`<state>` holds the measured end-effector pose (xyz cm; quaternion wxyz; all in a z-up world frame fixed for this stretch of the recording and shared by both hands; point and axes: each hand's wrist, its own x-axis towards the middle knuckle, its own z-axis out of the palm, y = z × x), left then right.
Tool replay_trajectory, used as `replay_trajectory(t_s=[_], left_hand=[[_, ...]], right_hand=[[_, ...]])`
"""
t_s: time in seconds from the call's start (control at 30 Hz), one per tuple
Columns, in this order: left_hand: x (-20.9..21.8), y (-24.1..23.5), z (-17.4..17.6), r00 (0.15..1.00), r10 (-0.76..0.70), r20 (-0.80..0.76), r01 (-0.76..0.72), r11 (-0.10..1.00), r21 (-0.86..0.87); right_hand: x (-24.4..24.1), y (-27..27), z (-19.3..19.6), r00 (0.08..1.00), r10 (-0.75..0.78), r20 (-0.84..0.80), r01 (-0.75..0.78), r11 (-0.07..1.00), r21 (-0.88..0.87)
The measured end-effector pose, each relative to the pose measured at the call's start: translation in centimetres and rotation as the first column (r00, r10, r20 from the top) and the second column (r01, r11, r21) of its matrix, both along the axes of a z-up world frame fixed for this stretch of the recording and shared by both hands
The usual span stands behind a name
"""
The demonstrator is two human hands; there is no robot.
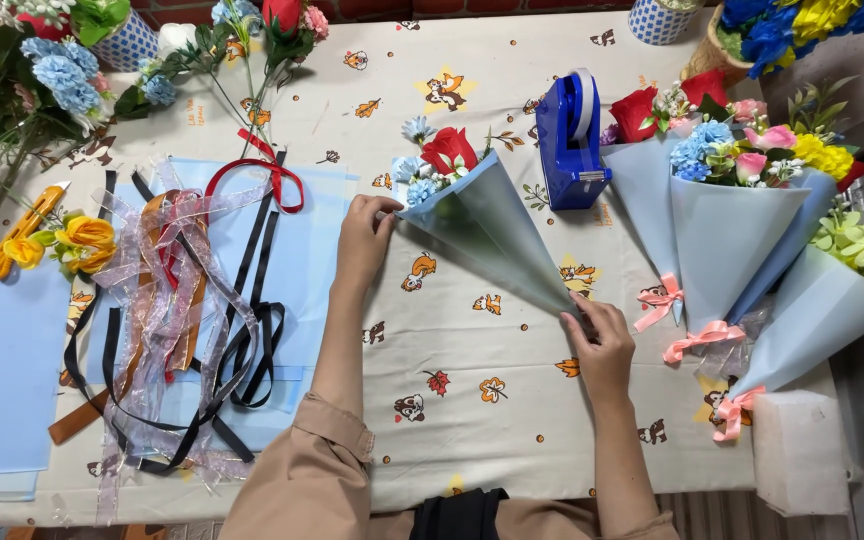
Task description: The person wraps a bouquet of artificial flowers in light blue paper, securing the cone shape with tape. They then select a brown ribbon, tie it around the base of the bouquet, and tie a decorative bow.
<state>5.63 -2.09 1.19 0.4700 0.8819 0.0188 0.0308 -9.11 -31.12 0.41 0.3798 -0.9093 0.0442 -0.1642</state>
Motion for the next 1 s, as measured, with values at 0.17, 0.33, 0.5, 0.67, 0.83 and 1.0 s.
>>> replay_trajectory(t_s=[0.17,0.33,0.5,0.67,0.83,1.0], left_hand=[[-1.3,-1.0,1.4,0.999,0.050,-0.020,-0.051,0.998,-0.049],[-3.3,-1.2,1.0,0.988,0.151,-0.041,-0.156,0.967,-0.199],[-6.2,-1.6,1.4,0.958,0.267,-0.103,-0.287,0.892,-0.348],[-10.7,-3.1,1.4,0.972,0.055,-0.230,-0.111,0.965,-0.237],[-14.6,-4.5,5.3,0.838,-0.299,-0.456,0.298,0.952,-0.074],[-16.0,-5.7,5.3,0.787,-0.388,-0.480,0.456,0.889,0.030]], right_hand=[[-0.2,0.4,0.7,1.000,-0.005,-0.008,0.005,1.000,0.011],[-1.2,1.8,0.7,0.996,0.084,0.003,-0.084,0.996,-0.003],[-3.2,4.5,1.3,0.805,0.582,-0.116,-0.574,0.813,0.097],[-3.0,5.4,3.1,0.816,0.558,-0.149,-0.539,0.829,0.149],[-2.2,4.2,3.6,0.873,0.463,-0.156,-0.444,0.885,0.140],[-1.2,3.2,4.9,0.905,0.414,-0.102,-0.410,0.910,0.057]])
